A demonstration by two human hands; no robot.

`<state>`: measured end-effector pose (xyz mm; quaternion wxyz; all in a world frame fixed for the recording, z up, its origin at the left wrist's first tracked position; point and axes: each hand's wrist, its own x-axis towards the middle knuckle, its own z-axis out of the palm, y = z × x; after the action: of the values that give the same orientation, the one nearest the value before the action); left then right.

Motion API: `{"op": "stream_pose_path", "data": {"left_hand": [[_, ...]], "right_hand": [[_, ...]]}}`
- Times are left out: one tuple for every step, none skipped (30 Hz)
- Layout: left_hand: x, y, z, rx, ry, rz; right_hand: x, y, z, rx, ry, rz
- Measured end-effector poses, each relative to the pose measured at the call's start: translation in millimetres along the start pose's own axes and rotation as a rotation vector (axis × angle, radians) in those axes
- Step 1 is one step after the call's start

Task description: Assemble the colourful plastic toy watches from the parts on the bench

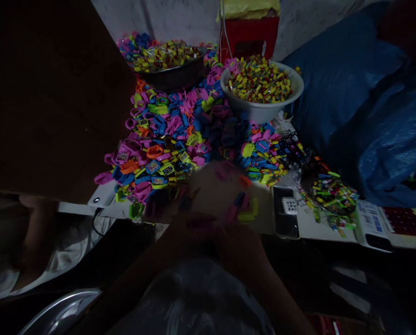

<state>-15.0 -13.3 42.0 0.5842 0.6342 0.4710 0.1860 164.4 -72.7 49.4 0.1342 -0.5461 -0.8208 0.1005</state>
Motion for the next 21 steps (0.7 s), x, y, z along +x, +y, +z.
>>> {"op": "stream_pose_path", "data": {"left_hand": [[1, 0, -0.1, -0.032, -0.045, -0.061], [3, 0, -1.4, -0.026, -0.072, -0.090], [4, 1, -4.3, 0.020, -0.073, -0.083], [6, 3, -9.3, 0.091, -0.046, -0.051], [8, 5, -16.7, 0.170, 0.002, -0.002], [11, 7, -26.8, 0.252, 0.072, 0.059], [15, 10, -39.5, 0.339, 0.168, 0.126], [19, 13, -54.7, 0.428, 0.284, 0.189], [24, 15, -71.8, 0.517, 0.408, 0.247], [30, 18, -90.1, 0.617, 0.558, 0.294], [37, 19, -108.8, 0.708, 0.686, 0.309], [43, 20, -127.2, 0.785, 0.789, 0.291], [50, 20, -144.4, 0.847, 0.889, 0.255], [56, 19, -160.0, 0.896, 0.972, 0.202], [61, 16, -173.5, 0.934, 1.031, 0.143], [66, 14, -184.5, 0.962, 1.062, 0.086], [69, 11, -192.7, 0.981, 1.066, 0.035], [72, 8, -197.7, 0.995, 1.061, 0.002], [74, 5, -199.1, 1.003, 1.059, -0.008], [75, 4, -196.5, 1.006, 1.065, 0.010], [77, 3, -189.6, 1.003, 1.067, 0.058]], "right_hand": [[0, 0, 3, 0.004, 0.000, -0.015], [2, 2, 6, 0.023, -0.004, -0.020], [5, 7, 9, 0.050, -0.008, -0.012], [10, 14, 11, 0.077, -0.008, 0.015], [16, 25, 13, 0.091, 0.003, 0.065], [22, 39, 15, 0.089, 0.014, 0.126], [29, 56, 15, 0.058, 0.050, 0.221], [35, 75, 15, 0.013, 0.074, 0.311], [40, 94, 14, -0.048, 0.056, 0.376], [43, 114, 13, -0.152, 0.066, 0.486], [45, 131, 12, -0.256, 0.057, 0.600], [45, 146, 11, -0.283, 0.061, 0.641], [44, 159, 11, -0.311, 0.055, 0.686], [42, 168, 12, -0.325, 0.032, 0.715], [39, 175, 14, -0.328, 0.008, 0.728], [37, 179, 17, -0.332, -0.019, 0.735], [36, 181, 20, -0.331, -0.045, 0.730], [34, 181, 23, -0.319, -0.060, 0.710], [34, 182, 26, -0.300, -0.061, 0.683], [34, 181, 29, -0.277, -0.056, 0.659], [35, 181, 31, -0.255, -0.053, 0.638]]}}
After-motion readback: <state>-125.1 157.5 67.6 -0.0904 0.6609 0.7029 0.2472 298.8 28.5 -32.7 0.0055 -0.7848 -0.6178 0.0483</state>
